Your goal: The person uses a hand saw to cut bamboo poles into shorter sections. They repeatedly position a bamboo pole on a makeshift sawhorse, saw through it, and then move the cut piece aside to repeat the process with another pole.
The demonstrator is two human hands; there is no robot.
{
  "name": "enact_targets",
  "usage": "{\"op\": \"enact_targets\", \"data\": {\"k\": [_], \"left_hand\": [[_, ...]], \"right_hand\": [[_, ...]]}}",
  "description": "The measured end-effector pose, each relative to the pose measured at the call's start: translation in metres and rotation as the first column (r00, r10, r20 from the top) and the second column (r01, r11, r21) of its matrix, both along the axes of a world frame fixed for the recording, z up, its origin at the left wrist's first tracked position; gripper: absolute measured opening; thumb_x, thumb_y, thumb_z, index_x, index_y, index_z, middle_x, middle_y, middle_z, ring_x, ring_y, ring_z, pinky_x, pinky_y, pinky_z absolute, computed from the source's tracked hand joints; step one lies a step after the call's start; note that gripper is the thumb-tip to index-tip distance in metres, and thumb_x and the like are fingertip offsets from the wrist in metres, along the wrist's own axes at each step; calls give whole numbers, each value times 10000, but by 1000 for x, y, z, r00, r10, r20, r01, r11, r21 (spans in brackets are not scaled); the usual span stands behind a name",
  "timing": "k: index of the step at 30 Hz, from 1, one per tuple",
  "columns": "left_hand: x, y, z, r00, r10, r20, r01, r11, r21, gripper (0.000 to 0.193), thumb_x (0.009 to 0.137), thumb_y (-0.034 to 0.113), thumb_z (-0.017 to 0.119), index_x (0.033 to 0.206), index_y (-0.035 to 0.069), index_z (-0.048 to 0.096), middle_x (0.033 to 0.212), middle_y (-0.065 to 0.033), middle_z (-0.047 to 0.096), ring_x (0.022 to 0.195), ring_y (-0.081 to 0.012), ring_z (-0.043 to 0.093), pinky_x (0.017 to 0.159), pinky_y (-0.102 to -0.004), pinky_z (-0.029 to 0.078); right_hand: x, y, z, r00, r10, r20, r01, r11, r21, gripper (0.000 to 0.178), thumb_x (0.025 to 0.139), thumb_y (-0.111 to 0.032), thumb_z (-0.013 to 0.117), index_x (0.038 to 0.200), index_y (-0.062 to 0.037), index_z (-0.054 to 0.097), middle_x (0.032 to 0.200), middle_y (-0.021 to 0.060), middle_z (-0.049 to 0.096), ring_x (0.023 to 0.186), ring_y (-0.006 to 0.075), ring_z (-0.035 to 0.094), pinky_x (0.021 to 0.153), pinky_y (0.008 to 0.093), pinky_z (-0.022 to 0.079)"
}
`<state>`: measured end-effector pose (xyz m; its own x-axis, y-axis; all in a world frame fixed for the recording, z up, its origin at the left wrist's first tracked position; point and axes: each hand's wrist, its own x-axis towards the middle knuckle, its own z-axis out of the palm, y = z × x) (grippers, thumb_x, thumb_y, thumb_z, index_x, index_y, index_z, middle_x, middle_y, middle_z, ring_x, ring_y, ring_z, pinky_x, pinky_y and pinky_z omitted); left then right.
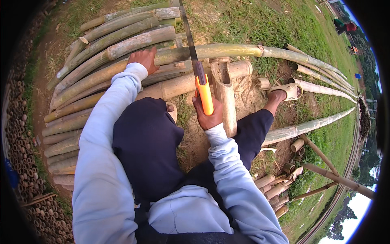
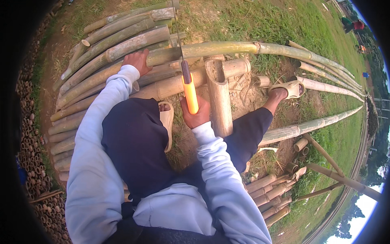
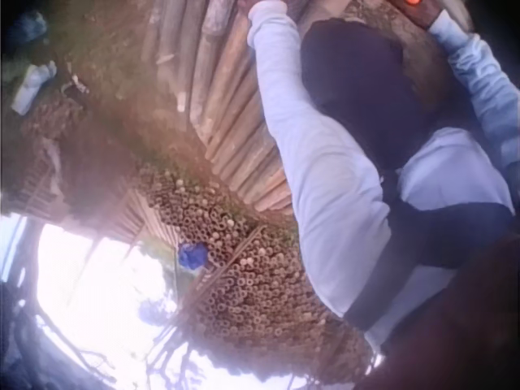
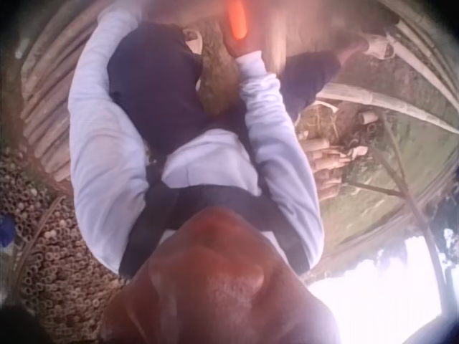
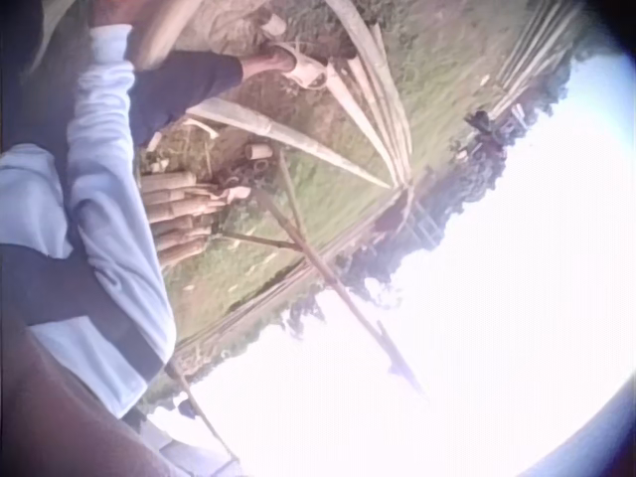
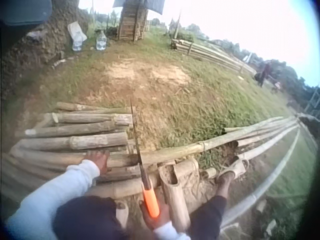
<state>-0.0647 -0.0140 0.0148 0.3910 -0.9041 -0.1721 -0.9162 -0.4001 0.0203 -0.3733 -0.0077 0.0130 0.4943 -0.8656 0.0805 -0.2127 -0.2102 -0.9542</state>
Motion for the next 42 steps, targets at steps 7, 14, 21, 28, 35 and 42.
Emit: {"op": "enact_targets", "data": {"k": [7,14,21,28,35,42], "left_hand": [[-5,-1,12,999,4,-37,-2,999,47,606,816,385,789,1288,55,600,1064,-220,743,1030,-390,718,922,-490,558],[-9,-15,17,999,18,-38,-17,999,44,551,811,407,772,1218,55,651,1073,-226,745,1043,-399,715,944,-498,548],[6,-8,8,998,9,-67,-6,999,52,588,784,385,784,1245,59,620,1072,-253,733,1064,-431,695,957,-527,523],[-2,-11,16,998,41,-40,-38,998,58,589,799,416,798,1231,44,650,1062,-226,747,1038,-384,722,939,-481,561],[5,-7,16,999,15,-35,-13,998,54,581,811,429,776,1239,57,649,1102,-219,742,1078,-380,705,995,-492,525],[2,-11,16,994,76,-84,-69,994,84,623,790,398,794,1288,59,634,1127,-245,727,1113,-440,676,1033,-522,494]], "right_hand": [[-138,133,42,977,-30,-211,49,995,83,236,919,-34,690,1148,19,705,694,87,608,623,144,602,632,288,500],[-2,-10,10,998,-58,-7,58,998,10,254,951,-135,727,788,24,615,602,92,559,543,134,501,531,350,423],[-100,105,23,987,-68,-143,91,983,162,90,927,-61,720,928,20,683,663,104,607,575,157,574,577,322,482],[-71,72,19,994,-68,-87,80,987,140,108,936,-66,706,901,29,669,640,99,574,546,148,518,556,332,457],[-20,22,9,998,-58,-16,59,997,48,242,944,-123,737,795,26,616,615,96,562,550,137,491,537,345,427],[-124,123,42,978,-66,-197,72,997,22,176,913,-28,687,1081,15,713,676,96,613,581,169,617,618,295,510]]}}
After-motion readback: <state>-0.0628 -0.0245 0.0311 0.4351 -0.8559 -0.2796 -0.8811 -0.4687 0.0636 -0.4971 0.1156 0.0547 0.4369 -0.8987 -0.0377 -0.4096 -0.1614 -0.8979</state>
